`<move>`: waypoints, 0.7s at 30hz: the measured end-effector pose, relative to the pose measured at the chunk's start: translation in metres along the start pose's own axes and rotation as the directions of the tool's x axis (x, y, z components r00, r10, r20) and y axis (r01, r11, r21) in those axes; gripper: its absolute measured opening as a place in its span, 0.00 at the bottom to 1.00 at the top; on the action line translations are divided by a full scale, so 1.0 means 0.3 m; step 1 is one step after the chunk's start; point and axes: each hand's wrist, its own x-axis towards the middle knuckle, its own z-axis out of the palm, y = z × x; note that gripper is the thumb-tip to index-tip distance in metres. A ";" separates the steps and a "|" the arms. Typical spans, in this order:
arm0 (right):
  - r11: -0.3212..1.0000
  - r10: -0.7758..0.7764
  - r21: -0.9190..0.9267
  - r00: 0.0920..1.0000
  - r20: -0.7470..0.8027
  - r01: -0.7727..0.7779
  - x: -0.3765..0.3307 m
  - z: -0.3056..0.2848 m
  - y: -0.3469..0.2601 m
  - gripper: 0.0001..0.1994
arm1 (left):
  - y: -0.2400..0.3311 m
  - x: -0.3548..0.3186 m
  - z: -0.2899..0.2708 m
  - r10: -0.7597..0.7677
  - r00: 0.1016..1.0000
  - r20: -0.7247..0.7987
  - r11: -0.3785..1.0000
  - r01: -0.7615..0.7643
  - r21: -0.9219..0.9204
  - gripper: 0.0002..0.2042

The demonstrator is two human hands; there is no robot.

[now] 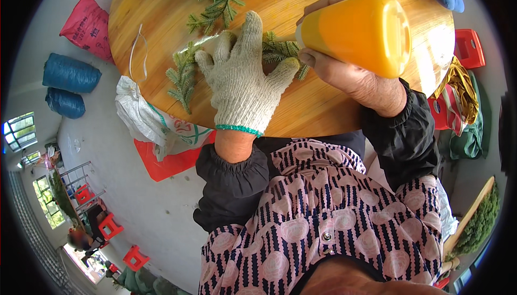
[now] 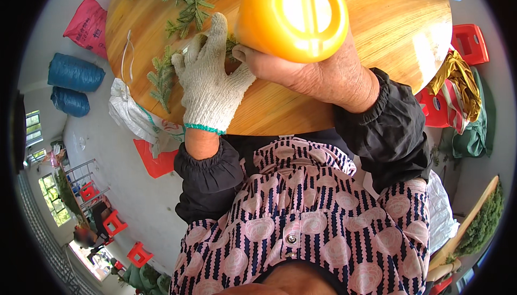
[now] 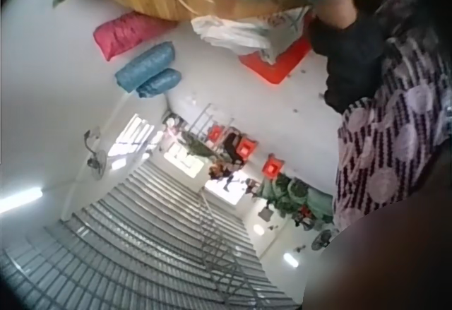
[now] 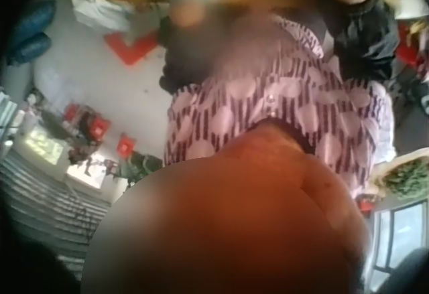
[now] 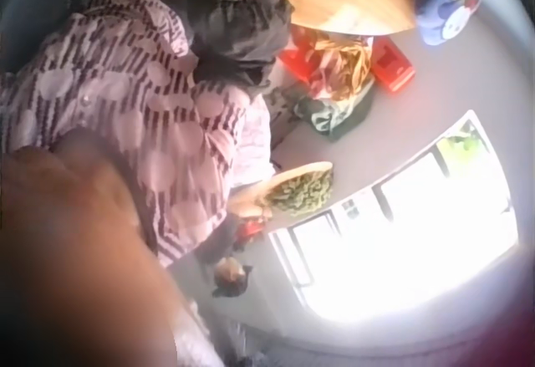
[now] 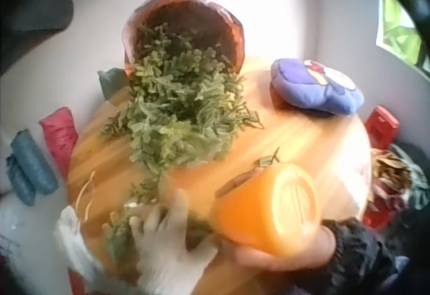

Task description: Applying glue from a squeeze bottle to plastic foliage parts on a work table.

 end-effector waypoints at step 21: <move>1.000 0.004 0.003 1.000 0.018 -0.004 -0.039 -0.019 -0.038 0.15 | -0.003 -0.002 0.020 0.049 0.998 0.050 0.993 -0.054 0.104 0.44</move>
